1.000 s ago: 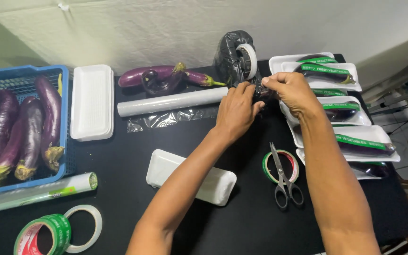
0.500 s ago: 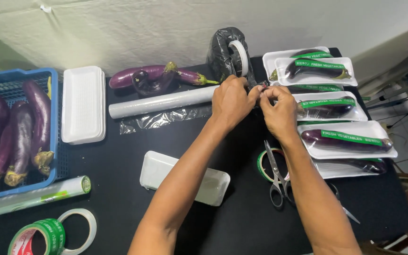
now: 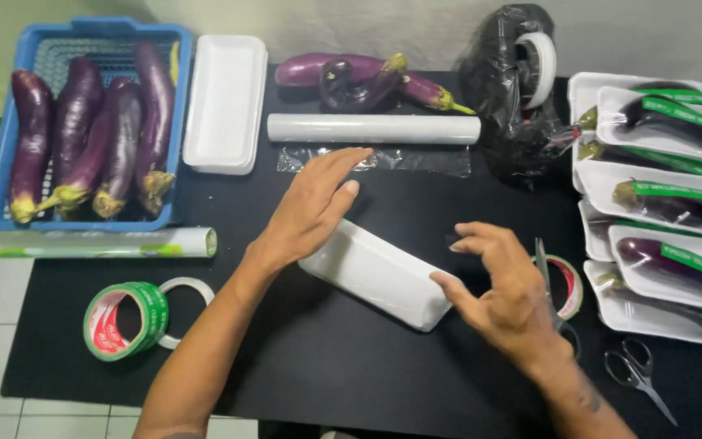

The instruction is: The person places an eggplant into a white tray, wraps it with plastic film using a roll, cuts the film with scissors, and then secures the packaging with green tape.

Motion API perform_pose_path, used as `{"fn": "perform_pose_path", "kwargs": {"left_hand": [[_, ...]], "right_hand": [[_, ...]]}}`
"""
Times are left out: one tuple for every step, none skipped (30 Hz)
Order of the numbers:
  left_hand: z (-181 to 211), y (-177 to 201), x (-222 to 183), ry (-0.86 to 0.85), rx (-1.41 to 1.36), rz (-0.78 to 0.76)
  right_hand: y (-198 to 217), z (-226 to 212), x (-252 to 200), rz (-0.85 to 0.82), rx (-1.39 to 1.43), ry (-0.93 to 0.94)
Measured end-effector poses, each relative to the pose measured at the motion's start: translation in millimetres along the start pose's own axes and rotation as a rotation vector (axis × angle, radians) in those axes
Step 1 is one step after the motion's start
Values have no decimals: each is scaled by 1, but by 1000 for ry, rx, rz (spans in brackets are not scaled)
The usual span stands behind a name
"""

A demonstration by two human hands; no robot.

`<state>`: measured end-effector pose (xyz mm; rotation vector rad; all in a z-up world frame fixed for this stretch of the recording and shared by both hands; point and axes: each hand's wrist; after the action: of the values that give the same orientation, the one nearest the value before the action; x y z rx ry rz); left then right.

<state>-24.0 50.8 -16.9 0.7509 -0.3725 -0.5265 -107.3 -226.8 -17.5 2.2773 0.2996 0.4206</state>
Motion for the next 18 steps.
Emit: {"fn": "perform_pose_path", "kwargs": {"left_hand": [[-14,-4,-21,69,-62,-31],[-28,-7,-42,137,-125,-61],[-28,-9,-52,140,-123,-52],[-29,-11,-62,167,-184,-126],[-28,-14,-70,189,-249,-202],[-25,-11,-74,187,-251,-193],[-22,-8,-78,179,-259,-267],[-19,-6,-82,171,-266,-341],[-21,-8,-84,167,-270,-337],[-22,-11,-85,90,-190,-271],[-23,-14,-85,8,-109,-206],[-27,-16,-86,2,-111,-203],[-30,-19,-88,-31,-155,-174],[-34,-22,-89,-63,-198,-144],[-33,-23,-91,-67,-204,-141],[-33,-23,-93,-65,-242,-149],[-33,-23,-96,-63,-279,-154],[-34,-23,-97,-66,-284,-148]], "right_hand": [[-16,-10,-7,-10,-186,141],[-30,-21,-14,-17,-370,284],[-45,-19,-17,-19,-371,294],[-60,-18,-19,-29,-437,315],[-72,-15,-22,-40,-509,333],[-73,-14,-21,-42,-514,340],[-75,-13,-21,-40,-444,339],[-76,-11,-20,-38,-374,338],[-75,-11,-19,-40,-380,340],[-74,-10,-18,-85,-309,277],[-72,-9,-17,-127,-239,213],[-67,-12,-15,-125,-246,213],[-63,-14,-14,-187,-208,185],[-58,-16,-12,-249,-170,157],[-52,-21,-8,-252,-176,156],[-47,-26,-4,-324,-125,48],[-42,-32,0,-394,-74,-58],[-42,-38,7,-397,-81,-57]]}}
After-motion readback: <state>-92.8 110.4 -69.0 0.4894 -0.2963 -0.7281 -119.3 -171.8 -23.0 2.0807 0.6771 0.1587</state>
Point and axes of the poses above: each hand's wrist, its own x-axis towards the middle knuckle, its own y-axis out of the back of the hand, z = x × y, and after that the axes turned 12 degrees about -z, right-handed
